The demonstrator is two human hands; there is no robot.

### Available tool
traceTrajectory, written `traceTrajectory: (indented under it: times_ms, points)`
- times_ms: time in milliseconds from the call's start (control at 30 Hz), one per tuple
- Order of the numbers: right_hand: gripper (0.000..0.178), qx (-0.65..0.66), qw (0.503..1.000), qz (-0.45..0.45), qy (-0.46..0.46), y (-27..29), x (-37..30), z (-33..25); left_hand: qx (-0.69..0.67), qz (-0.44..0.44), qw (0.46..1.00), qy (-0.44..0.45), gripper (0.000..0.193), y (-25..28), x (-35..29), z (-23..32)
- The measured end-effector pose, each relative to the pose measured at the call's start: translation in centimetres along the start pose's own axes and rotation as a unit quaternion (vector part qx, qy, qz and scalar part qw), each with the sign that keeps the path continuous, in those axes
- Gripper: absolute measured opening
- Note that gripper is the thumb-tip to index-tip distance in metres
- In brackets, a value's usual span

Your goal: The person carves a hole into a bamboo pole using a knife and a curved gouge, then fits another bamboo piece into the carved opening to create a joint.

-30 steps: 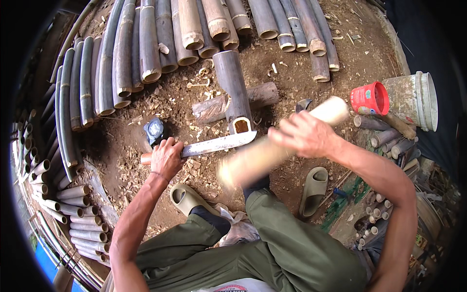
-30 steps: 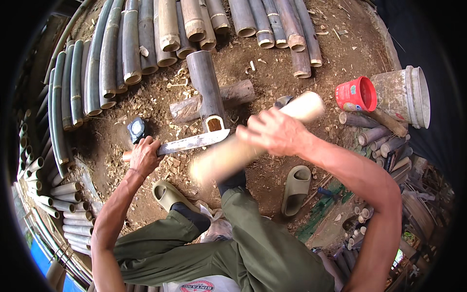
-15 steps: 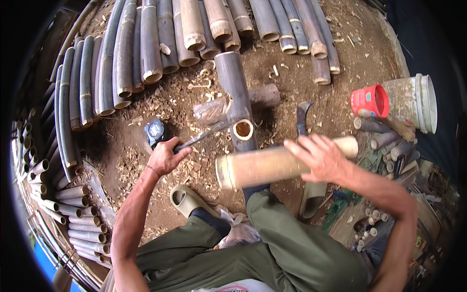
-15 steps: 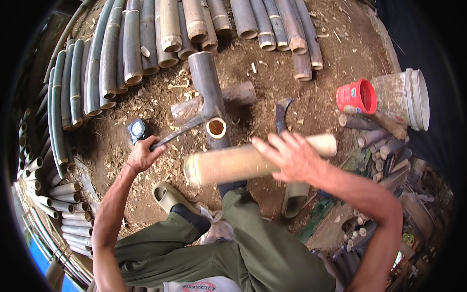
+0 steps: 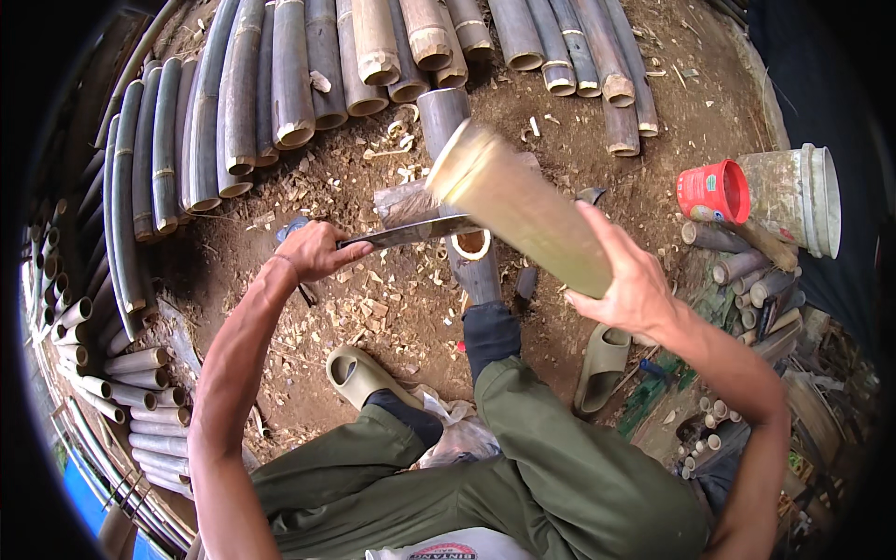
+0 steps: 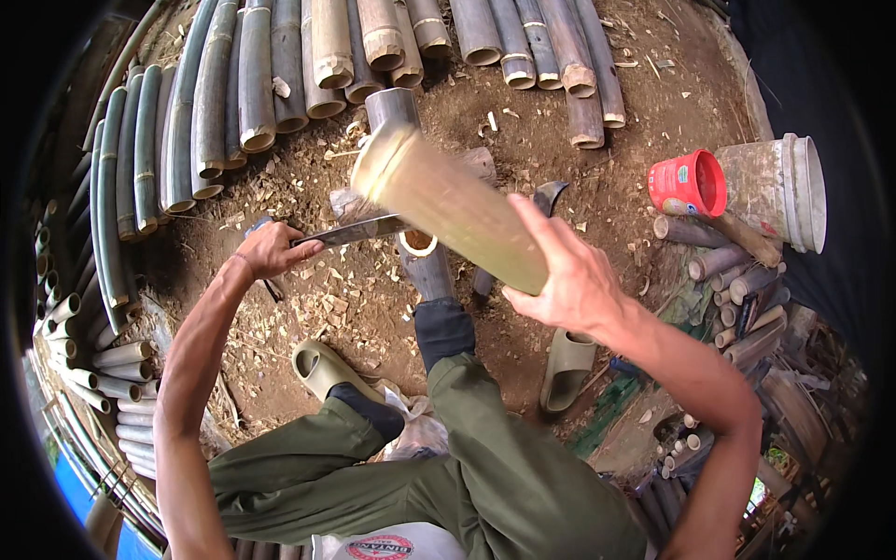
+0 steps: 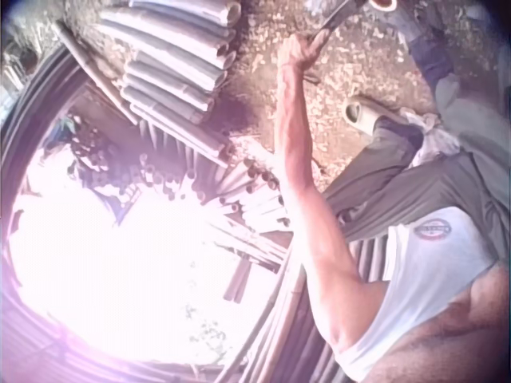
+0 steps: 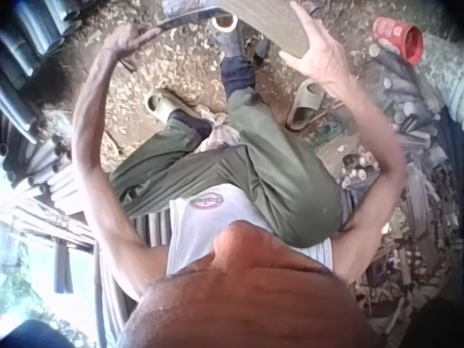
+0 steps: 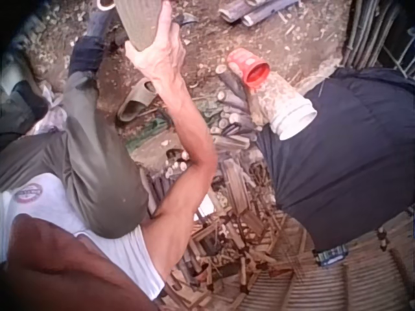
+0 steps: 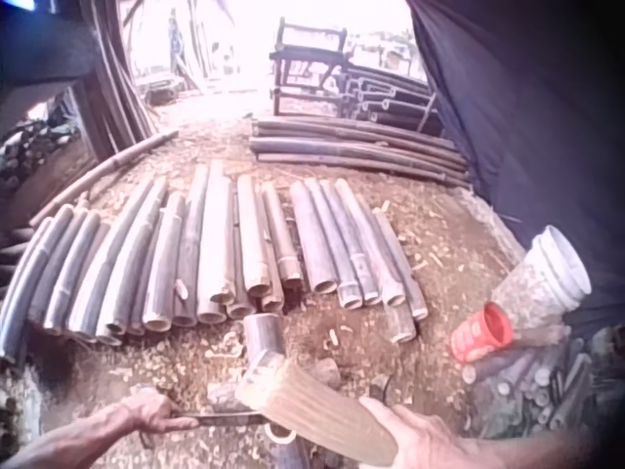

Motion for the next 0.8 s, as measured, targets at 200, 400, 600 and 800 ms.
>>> traceTrajectory:
  times_ms: [200,400,600,800]
  points:
    - [0.099,-0.013,0.999,0.043,0.015,0.0,1.0,-0.3,-0.009,-0.029,0.999,0.021,0.084,-1.5,0.3,-1.0]
    - [0.098,-0.065,0.996,0.031,0.048,0.1,1.6,-0.3,0.131,0.156,0.975,-0.085,0.045,-2.1,-3.2,0.5]
    - [0.100,0.065,0.990,0.118,0.049,1.9,0.4,1.3,0.186,0.273,0.939,-0.095,0.042,-5.0,-7.5,6.8]
    - [0.104,-0.148,0.916,0.099,0.360,-0.9,-0.6,-0.1,0.176,0.210,0.962,-0.009,0.033,-5.0,-5.2,3.9]
Point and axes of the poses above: each hand's wrist, its own x-axis towards the middle knuckle, its own y-axis out of the back of the hand, z = x × y, the point moved 7 cm from there along x, towards the middle knuckle, and after that the axes turned 13 degrees about -y, right-handed, at the moved point
